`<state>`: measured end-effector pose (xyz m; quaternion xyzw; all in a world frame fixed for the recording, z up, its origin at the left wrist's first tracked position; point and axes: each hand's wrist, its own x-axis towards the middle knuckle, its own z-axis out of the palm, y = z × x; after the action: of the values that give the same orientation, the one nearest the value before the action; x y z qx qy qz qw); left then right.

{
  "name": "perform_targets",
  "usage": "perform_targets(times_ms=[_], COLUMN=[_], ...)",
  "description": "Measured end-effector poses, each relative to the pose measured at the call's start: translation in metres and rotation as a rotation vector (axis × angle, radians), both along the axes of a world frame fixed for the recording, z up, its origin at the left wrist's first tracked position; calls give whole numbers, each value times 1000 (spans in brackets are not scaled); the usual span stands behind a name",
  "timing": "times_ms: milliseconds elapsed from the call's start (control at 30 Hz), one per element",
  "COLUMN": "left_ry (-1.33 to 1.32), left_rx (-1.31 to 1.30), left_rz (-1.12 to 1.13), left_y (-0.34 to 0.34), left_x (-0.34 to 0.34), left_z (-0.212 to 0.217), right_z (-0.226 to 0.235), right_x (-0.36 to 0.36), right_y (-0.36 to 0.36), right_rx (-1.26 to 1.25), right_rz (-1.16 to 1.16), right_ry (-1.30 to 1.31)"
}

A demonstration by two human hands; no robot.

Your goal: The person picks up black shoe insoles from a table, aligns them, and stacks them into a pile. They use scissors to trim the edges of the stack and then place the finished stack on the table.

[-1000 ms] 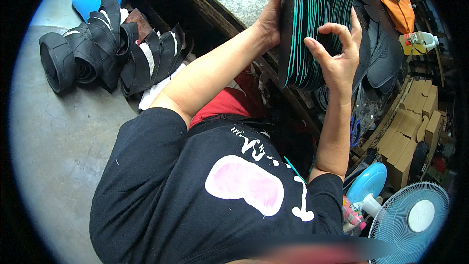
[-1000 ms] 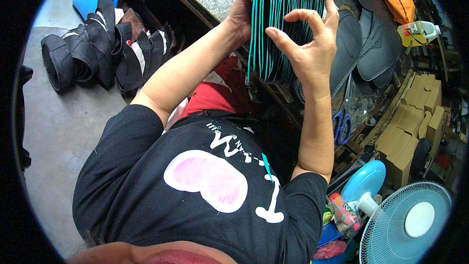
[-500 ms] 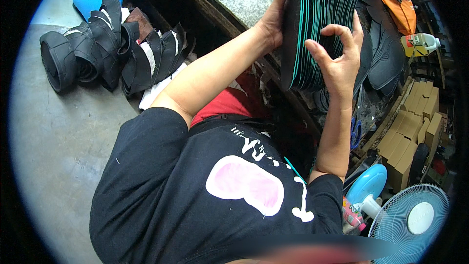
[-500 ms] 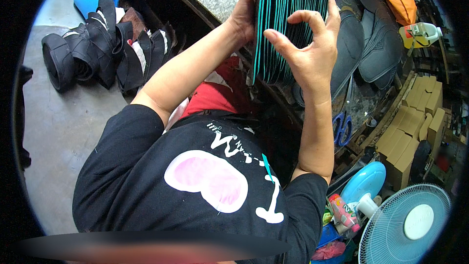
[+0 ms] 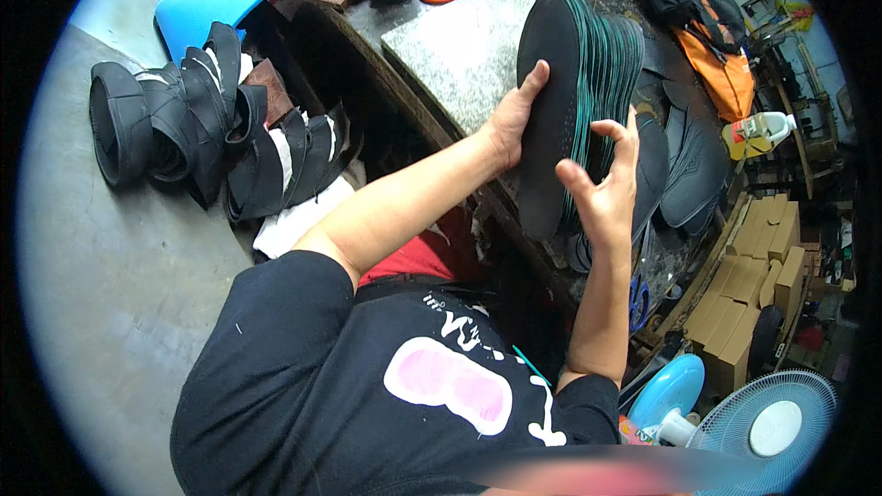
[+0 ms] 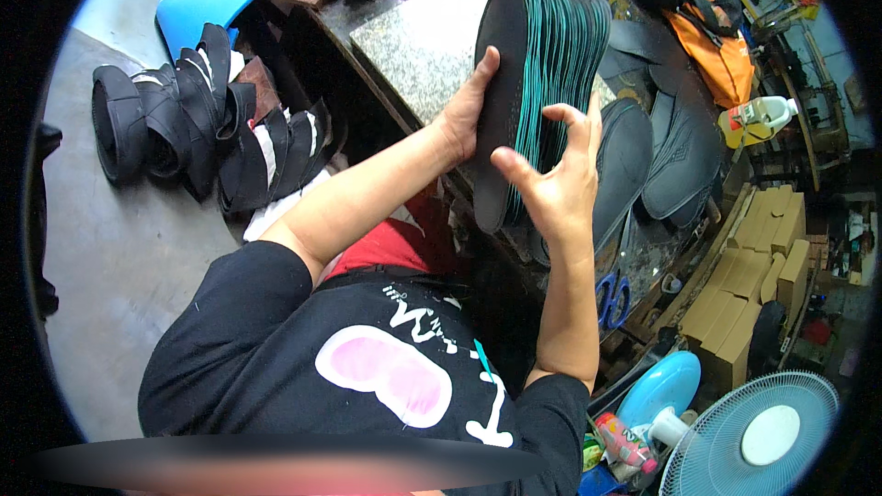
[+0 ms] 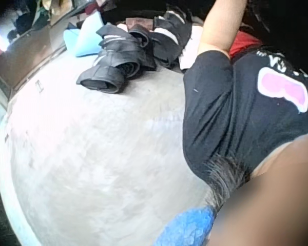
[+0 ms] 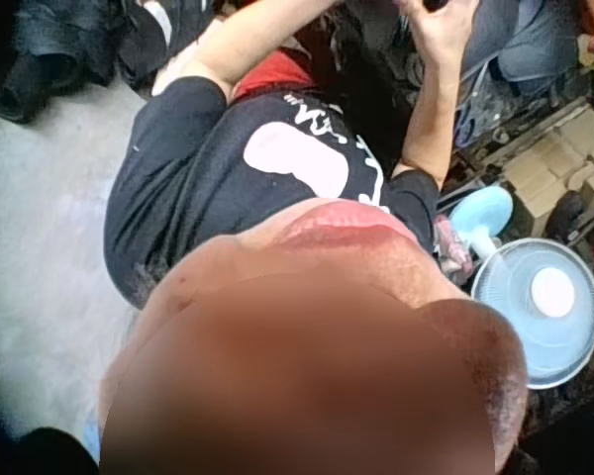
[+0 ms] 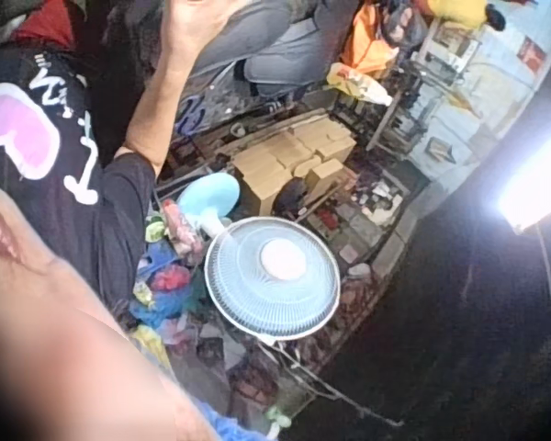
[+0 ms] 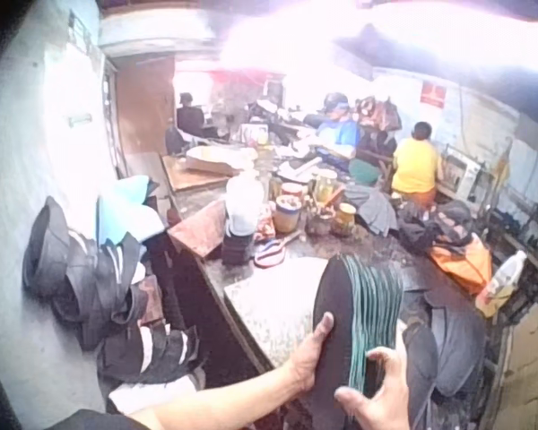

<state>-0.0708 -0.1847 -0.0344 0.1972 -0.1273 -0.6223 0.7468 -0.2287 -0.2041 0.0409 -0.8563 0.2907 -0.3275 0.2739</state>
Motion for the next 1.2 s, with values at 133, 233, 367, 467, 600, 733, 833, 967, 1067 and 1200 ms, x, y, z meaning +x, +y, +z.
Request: perform_targets(times_ms=[133, 233, 367, 467, 600, 733, 833, 967, 1067, 1200], left_ry=[53, -17, -43, -403, -1261, -2399, -2767, -2673, -2695, -2727], left_rx=[-14, 17, -10, -5, -154, -336, -145, -191, -191, -331], left_rz=[-24, 15, 98, 450, 1193, 502, 132, 223, 221, 447], left_y=[1, 5, 9, 18, 37, 48, 32, 11, 8, 10], left_x=[-1, -2, -3, 7, 59, 92, 83, 85, 89, 85], left_z=[-1, 0, -1, 11, 55, 95, 100, 94, 85, 88], right_z=[14, 17, 14, 18, 26, 25, 15, -3, -17, -34], right_x=[-11, -12, -5, -3, -6, 6, 7, -15, -33, -31], right_y=[14, 18, 9, -9, -28, -50, -67, -83, -77, -54], right_rx=[46, 153, 230, 115, -247, -289, -252, -149, 440, 647], right_rz=[-34, 16, 6, 148, 187, 358, 363, 221, 36, -75], right_ry=[209, 101, 67, -3, 341, 349, 314, 73, -374, -331])
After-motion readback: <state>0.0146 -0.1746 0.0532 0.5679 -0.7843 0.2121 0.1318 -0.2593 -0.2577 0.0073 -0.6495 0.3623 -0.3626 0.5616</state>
